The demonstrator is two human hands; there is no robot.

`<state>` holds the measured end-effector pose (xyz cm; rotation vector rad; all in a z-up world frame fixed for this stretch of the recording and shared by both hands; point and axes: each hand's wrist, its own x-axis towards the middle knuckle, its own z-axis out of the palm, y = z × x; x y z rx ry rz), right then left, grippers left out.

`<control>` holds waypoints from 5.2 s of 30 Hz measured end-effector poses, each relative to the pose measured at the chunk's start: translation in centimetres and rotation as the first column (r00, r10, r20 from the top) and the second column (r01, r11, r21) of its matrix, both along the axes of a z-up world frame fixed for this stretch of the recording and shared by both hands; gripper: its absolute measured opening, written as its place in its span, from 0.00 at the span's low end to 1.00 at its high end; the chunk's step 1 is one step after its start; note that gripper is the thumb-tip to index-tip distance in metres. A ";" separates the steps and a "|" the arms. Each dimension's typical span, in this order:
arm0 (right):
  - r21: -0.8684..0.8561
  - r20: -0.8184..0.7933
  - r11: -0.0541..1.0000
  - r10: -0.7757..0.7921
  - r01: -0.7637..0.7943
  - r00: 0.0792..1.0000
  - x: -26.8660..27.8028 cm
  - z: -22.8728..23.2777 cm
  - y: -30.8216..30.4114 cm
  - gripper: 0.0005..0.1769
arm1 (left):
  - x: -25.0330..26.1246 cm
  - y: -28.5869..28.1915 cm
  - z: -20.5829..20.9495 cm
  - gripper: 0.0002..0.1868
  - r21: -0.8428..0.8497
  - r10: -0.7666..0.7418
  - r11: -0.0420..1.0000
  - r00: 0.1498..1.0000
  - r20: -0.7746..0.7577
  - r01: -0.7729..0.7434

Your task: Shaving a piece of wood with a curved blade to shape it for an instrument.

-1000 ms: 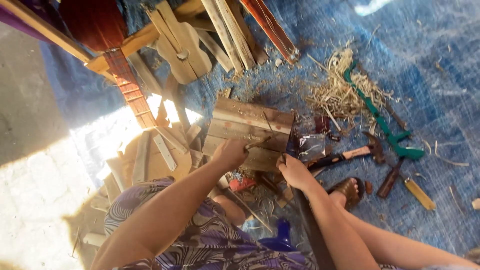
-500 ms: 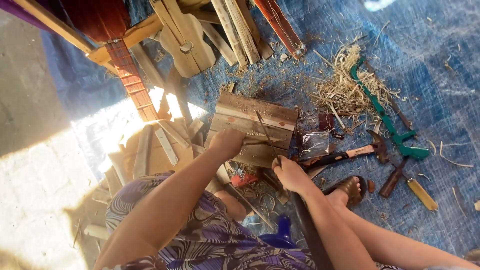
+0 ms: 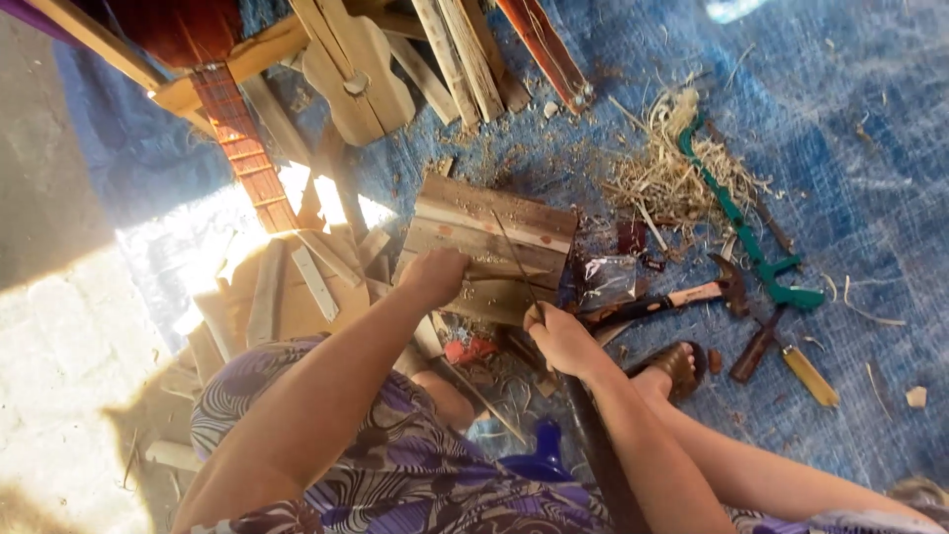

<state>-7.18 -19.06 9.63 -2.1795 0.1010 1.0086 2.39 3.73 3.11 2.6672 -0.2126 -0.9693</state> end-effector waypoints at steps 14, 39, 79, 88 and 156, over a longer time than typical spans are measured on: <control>0.068 0.008 0.996 0.057 -0.057 0.998 -0.7 0.7 1.6 0.12 | 2.4 1.3 -5.9 0.13 0.039 -0.076 0.997 0.991 0.108 0.072; -0.063 0.043 0.992 0.109 -0.107 0.993 -1.6 2.2 1.5 0.21 | 1.8 1.0 -5.7 0.16 0.049 -0.179 0.983 0.977 0.118 0.175; 0.289 0.028 0.936 -0.217 0.200 0.976 1.9 1.2 -2.3 0.22 | -3.6 -3.6 3.4 0.14 -0.174 -0.076 0.967 0.867 0.493 0.184; 0.058 0.388 0.996 0.046 -0.074 0.921 -1.8 6.7 0.7 0.16 | -4.3 -3.4 -6.4 0.20 -0.160 0.043 0.987 0.998 0.054 -0.034; 0.227 0.221 0.974 -0.053 0.002 0.974 -0.2 10.4 1.2 0.13 | -2.1 -3.5 -8.9 0.22 -0.096 0.064 0.993 0.998 -0.010 -0.064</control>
